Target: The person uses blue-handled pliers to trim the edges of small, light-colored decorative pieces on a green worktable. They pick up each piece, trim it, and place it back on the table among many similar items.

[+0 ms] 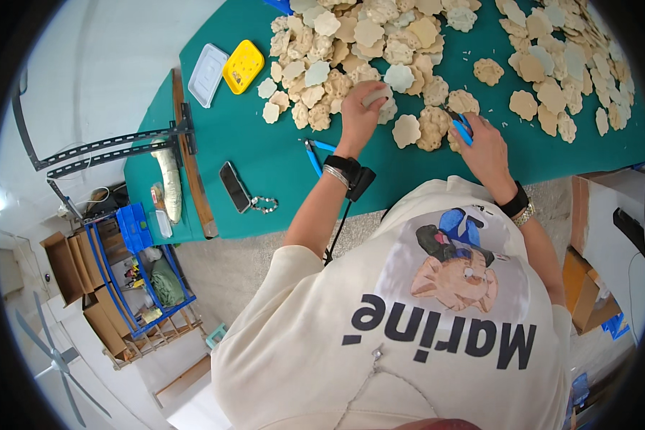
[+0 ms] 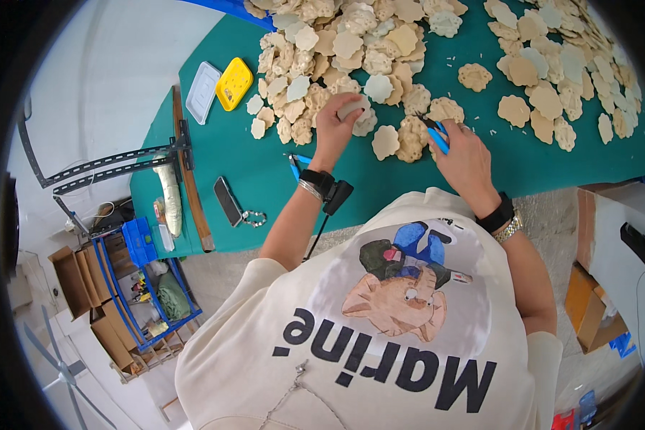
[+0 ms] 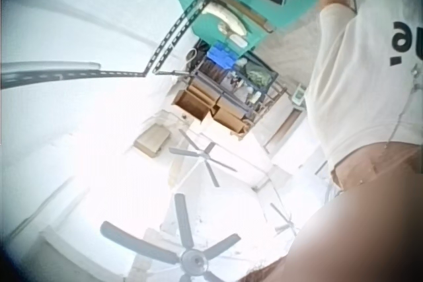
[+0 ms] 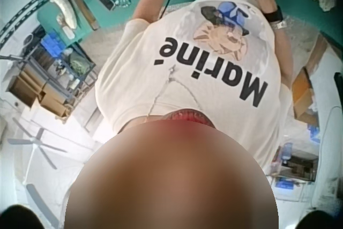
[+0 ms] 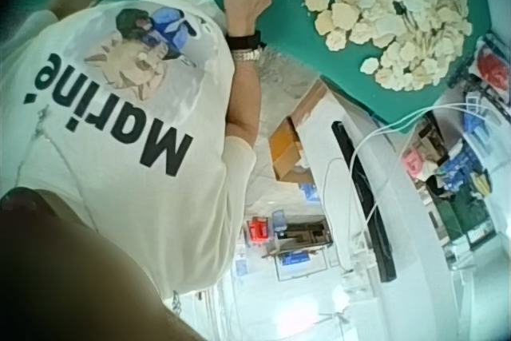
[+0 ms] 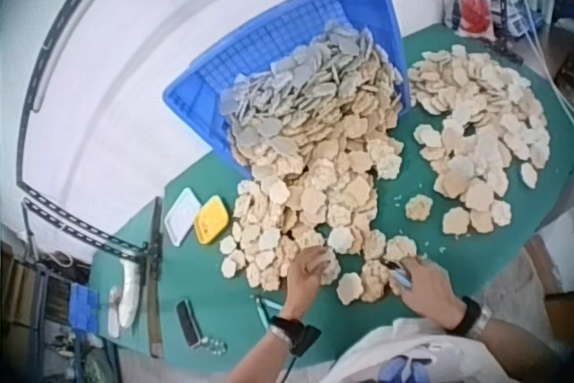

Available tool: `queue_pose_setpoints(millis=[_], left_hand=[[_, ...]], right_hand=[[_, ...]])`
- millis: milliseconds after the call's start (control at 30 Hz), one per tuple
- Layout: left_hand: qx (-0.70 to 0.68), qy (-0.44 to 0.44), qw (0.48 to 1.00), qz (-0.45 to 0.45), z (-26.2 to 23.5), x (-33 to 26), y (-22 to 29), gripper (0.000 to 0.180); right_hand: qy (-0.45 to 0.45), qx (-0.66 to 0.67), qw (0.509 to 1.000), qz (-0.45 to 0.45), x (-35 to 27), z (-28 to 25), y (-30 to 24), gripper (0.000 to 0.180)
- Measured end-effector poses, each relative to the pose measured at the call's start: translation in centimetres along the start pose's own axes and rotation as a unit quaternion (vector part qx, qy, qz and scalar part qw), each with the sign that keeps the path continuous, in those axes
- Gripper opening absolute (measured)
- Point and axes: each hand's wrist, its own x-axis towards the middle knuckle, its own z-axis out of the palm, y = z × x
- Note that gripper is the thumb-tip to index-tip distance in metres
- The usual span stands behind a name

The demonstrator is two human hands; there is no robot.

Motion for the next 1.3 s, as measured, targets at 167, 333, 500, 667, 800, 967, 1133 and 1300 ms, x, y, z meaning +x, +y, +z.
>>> queue_pose_setpoints(millis=[167,333,500,667,800,967,1133,1300], left_hand=[[-0.350,0.011,0.932,-0.094,2.3,-1.7,2.2,0.052],[-0.437,-0.116,0.873,-0.182,2.6,-2.6,3.4,0.035],[-0.419,-0.152,0.881,-0.160,2.8,-2.8,3.9,0.029],[-0.412,-0.200,0.875,-0.158,2.8,-2.7,3.9,0.028],[-0.404,-0.197,0.877,-0.168,3.1,-2.6,3.9,0.028],[-0.401,-0.196,0.878,-0.170,3.0,-2.6,3.8,0.028],[-0.390,-0.197,0.882,-0.177,3.0,-2.5,4.0,0.026],[-0.392,-0.214,0.877,-0.178,2.9,-2.3,4.3,0.030]], right_hand=[[-0.026,0.023,0.999,-0.020,-0.3,0.0,0.0,0.033],[-0.025,0.043,0.998,-0.030,-0.5,0.2,0.0,0.036],[-0.024,0.038,0.998,-0.037,-0.5,0.1,-0.1,0.037],[-0.027,0.032,0.998,-0.040,-0.5,0.1,-0.2,0.038],[-0.023,0.029,0.998,-0.044,-0.5,0.2,0.0,0.038],[-0.019,0.031,0.998,-0.054,-0.5,0.4,0.3,0.038],[-0.009,0.019,0.998,-0.060,-0.6,0.4,0.2,0.031],[-0.010,0.009,0.999,-0.051,-0.4,0.2,0.1,0.025]])
